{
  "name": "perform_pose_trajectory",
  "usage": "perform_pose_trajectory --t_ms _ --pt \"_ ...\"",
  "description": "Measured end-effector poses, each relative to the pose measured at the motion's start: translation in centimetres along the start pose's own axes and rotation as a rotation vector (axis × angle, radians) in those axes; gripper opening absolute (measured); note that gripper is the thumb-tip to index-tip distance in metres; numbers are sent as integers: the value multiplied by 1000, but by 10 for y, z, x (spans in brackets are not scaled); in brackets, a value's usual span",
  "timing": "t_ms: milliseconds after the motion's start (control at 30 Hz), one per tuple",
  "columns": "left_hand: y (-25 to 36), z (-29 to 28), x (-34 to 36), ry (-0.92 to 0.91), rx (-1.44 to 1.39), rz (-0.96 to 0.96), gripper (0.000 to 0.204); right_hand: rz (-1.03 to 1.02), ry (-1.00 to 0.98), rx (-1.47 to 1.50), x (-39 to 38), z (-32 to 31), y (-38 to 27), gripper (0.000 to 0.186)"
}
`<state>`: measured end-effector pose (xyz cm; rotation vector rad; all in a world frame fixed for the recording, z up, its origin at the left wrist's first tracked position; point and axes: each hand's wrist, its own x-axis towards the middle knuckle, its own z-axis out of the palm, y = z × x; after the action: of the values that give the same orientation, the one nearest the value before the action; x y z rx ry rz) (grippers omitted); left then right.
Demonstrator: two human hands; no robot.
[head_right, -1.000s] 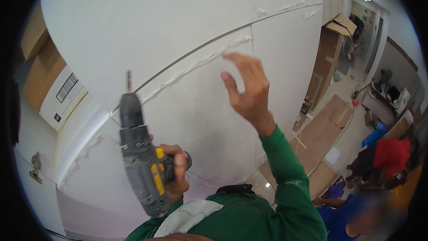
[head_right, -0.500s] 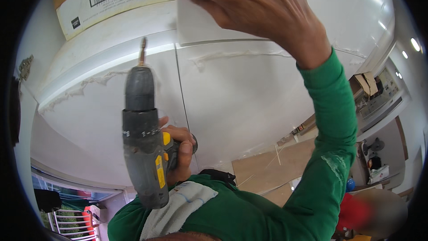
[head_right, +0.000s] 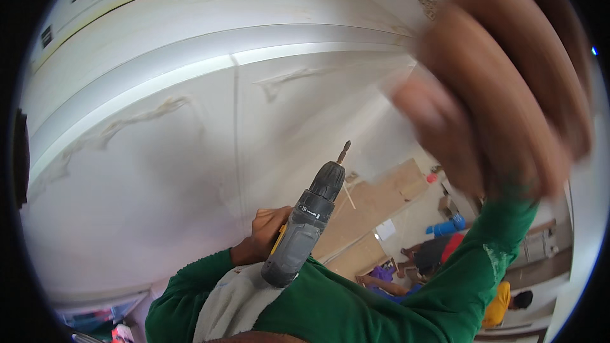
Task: The person installs white cabinet doors by aligning them with hinges and securing them using a power drill. They repeatedly open and close the doors to check alignment and make adjustments as needed.
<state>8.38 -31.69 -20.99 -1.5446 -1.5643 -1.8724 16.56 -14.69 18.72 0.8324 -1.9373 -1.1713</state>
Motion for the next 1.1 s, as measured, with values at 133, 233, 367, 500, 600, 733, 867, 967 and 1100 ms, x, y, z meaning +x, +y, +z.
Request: perform_pose_trajectory --t_ms 133,233,367,500,600,733,867,967,1100 --pt "-22 29 10 -94 -68 -34 57 230 69 -56 -100 -48 -11 47" --pt "-36 37 12 -132 -110 -35 62 531 322 -243 -148 -53 -36 28" --pt "-47 35 7 -161 -206 -47 66 1229 684 -90 -210 -66 -79 48" --pt "-50 31 2 -211 -284 -151 74 1636 759 147 -281 -67 -80 65" --pt "-52 28 5 -225 -312 -186 79 1753 743 255 -329 -53 -62 63" --pt "-56 23 11 -245 -341 -163 81 1776 715 432 -393 -36 -39 58" --pt "-56 24 9 -294 -320 -201 84 1847 695 488 -429 -32 -26 55" --pt "-53 23 4 -330 -353 -278 86 1918 693 181 -402 -35 -24 52" --pt "-48 23 3 -302 -328 -361 79 1432 375 -545 -287 -29 -27 49"
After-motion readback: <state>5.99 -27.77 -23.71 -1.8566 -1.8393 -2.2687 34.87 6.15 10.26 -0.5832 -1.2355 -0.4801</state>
